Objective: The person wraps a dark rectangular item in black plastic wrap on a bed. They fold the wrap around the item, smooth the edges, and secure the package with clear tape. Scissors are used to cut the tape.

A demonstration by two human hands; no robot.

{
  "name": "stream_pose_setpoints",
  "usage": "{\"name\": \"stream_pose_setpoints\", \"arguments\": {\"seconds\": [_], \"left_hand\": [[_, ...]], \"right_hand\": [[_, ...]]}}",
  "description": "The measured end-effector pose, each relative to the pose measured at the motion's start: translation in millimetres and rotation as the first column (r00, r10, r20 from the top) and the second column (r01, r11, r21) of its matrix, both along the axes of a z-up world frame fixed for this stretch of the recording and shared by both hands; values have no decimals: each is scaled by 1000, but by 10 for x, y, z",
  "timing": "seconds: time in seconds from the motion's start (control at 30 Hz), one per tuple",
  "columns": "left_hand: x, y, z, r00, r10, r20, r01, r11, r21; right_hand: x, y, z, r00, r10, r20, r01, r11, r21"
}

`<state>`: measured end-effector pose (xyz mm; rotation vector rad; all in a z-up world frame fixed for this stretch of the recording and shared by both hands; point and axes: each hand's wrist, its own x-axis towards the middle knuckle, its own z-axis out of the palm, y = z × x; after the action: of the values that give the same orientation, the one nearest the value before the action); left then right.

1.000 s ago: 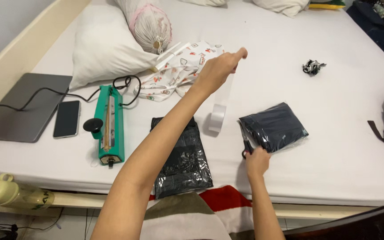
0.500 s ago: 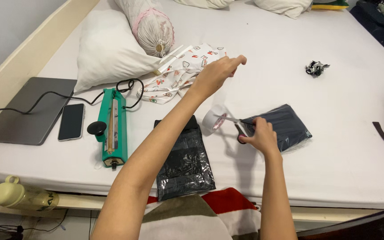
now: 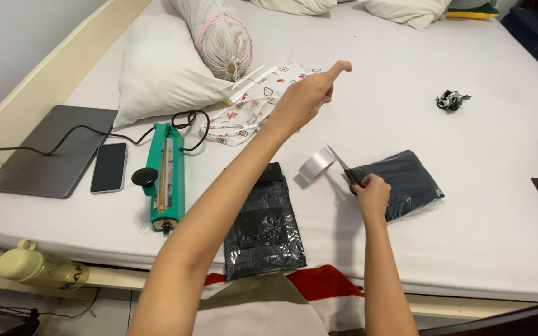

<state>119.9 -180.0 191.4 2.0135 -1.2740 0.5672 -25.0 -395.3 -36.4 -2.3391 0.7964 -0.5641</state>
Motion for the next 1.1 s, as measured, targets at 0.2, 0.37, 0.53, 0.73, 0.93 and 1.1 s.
{"name": "stream_pose_setpoints", "arguments": {"seconds": [0.2,0.37,0.53,0.73,0.93,1.1], "left_hand": [[-252,561,251,974,-119,-192,114,993,-36],[-585,1172,502,832,-127,-539,140,990,-18],[-1021,1620,611,730,-100,-676,59,995,-83],[-1285,1946,584,584,-170,-794,15,980,-199],[-1397,2113,335,563,-221,-797,-89,942,-324],[-1301,2389,-91,611,-84,-787,-303,894,-330]], "right_hand": [[-39,-36,-76,976,-110,-186,117,993,26],[209,146,116,881,56,-470,-69,998,-11],[407,307,105,652,305,-694,-365,929,66],[-55,1254,699,801,551,232,-592,787,174],[-429,2187,1306,461,552,695,-587,-398,705],[-531,2137,1216,472,652,594,-620,-234,749]]}}
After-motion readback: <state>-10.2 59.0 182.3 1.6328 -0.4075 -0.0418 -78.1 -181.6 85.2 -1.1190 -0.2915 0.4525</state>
